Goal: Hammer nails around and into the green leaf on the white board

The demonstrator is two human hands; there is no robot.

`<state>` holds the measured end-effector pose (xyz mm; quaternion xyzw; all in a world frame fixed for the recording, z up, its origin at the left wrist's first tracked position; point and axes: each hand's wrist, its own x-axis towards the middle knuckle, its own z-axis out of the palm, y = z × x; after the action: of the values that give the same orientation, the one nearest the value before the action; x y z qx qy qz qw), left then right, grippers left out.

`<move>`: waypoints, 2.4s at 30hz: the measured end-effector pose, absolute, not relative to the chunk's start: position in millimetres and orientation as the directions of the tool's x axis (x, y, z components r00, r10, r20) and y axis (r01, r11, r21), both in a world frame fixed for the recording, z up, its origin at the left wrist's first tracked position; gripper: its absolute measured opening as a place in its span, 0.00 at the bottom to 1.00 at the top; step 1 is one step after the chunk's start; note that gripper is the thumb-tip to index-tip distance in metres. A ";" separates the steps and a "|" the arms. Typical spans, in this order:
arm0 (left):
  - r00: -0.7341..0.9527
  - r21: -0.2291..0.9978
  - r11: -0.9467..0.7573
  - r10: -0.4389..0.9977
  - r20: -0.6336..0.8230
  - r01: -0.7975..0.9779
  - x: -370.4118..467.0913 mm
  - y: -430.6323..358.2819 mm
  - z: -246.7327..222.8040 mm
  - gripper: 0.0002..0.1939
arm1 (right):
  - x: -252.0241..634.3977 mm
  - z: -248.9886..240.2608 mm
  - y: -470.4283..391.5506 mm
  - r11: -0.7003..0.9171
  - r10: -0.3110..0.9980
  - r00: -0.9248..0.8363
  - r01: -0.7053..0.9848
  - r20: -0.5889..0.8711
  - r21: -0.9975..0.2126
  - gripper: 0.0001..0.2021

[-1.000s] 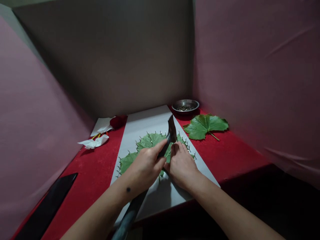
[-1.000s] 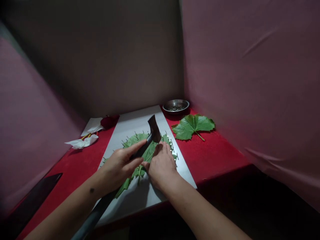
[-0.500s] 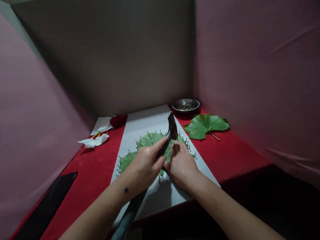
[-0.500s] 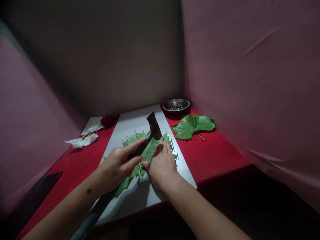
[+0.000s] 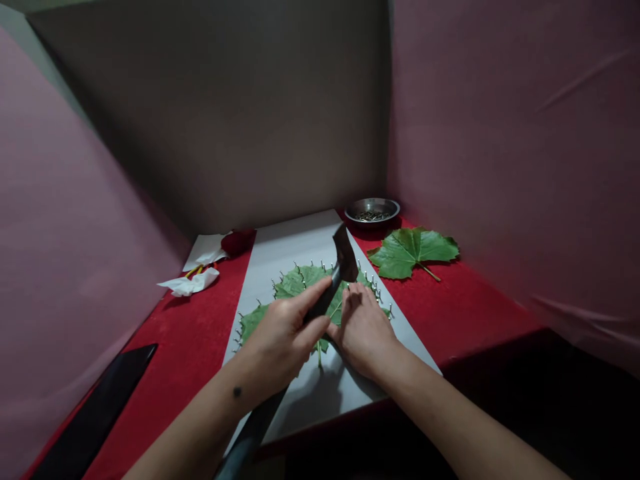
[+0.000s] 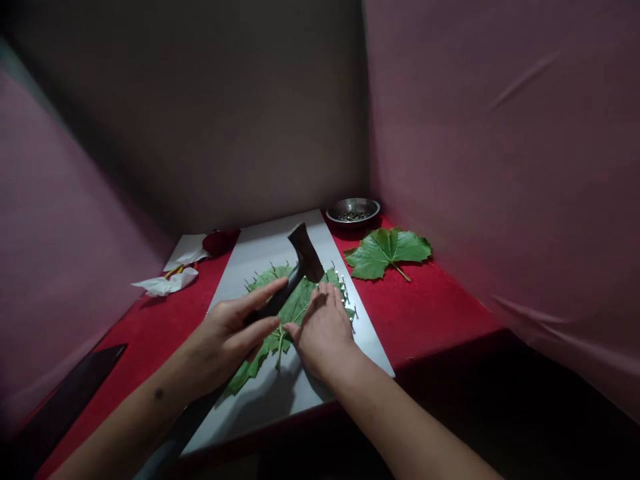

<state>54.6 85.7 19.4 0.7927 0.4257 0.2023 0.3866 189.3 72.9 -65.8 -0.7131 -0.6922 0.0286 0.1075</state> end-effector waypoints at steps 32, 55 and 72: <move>0.602 0.823 -0.346 0.799 0.006 0.451 78.7 117.9 7.0 0.27 | 282.5 -73.4 105.1 0.282 0.940 -0.184 0.892 0.287 -0.352 0.22; 0.602 0.678 -0.485 0.795 0.079 0.552 77.4 113.5 13.9 0.26 | 281.2 -76.8 101.9 0.255 0.937 -0.141 0.900 0.320 -0.352 0.25; -0.255 0.997 0.070 0.964 -0.079 -0.042 -83.6 83.9 -10.9 0.35 | 284.6 -61.7 106.8 0.469 0.836 -0.259 0.795 0.484 -0.384 0.16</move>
<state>-83.6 83.9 -10.9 0.4037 0.5706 0.5496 0.4577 284.6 106.8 -61.7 -0.5144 -0.7927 0.0310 0.3257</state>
